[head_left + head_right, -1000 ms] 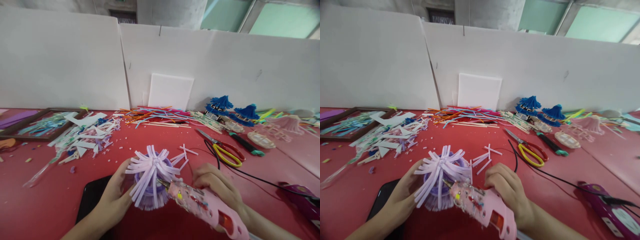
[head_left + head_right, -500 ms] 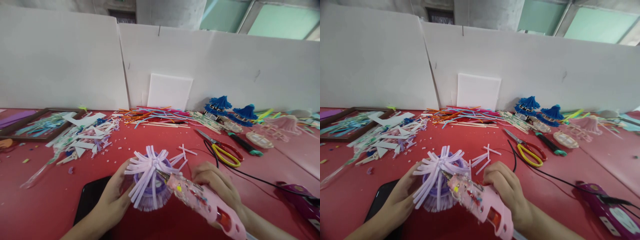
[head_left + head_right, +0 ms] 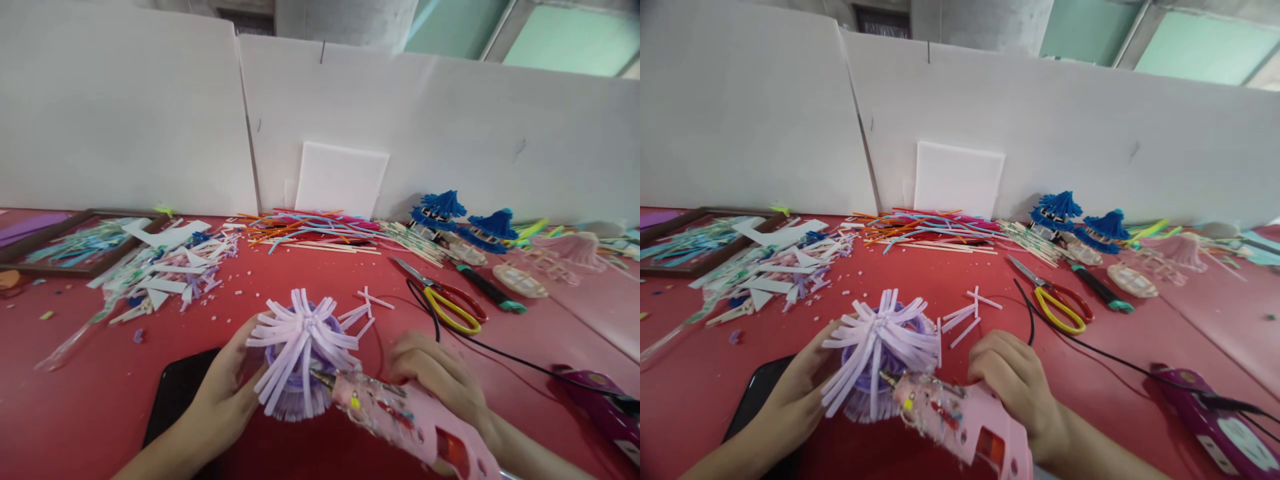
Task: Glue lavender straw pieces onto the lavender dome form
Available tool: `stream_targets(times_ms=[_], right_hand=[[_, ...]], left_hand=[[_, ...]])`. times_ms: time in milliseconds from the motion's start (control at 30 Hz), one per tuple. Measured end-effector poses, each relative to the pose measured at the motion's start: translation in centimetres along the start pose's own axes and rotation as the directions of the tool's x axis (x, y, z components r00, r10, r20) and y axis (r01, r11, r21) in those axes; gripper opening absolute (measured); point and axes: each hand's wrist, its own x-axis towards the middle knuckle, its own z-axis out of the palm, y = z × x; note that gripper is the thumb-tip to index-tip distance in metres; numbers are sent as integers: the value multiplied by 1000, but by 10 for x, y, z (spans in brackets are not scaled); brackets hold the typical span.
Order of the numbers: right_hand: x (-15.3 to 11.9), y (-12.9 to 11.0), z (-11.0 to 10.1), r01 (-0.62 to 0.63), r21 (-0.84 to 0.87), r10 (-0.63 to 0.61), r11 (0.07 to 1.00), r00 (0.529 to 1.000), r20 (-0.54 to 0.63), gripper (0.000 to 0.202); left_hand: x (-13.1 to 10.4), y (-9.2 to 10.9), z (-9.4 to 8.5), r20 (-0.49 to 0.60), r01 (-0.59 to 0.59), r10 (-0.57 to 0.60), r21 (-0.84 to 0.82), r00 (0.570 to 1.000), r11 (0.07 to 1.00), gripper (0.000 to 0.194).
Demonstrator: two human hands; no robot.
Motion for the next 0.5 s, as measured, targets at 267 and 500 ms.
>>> stream_targets(times_ms=[267,500], right_hand=[[7,-7,-7,8,-85,-5,996,999,36,26],[4,-6,-9,29,-80,-25,996,998,52,23]], left_hand=[[1,-3,1,-4,-2,1,-55,1000,999,49],[-1,0,1,-13,13,-13,-34,1000,999,50]])
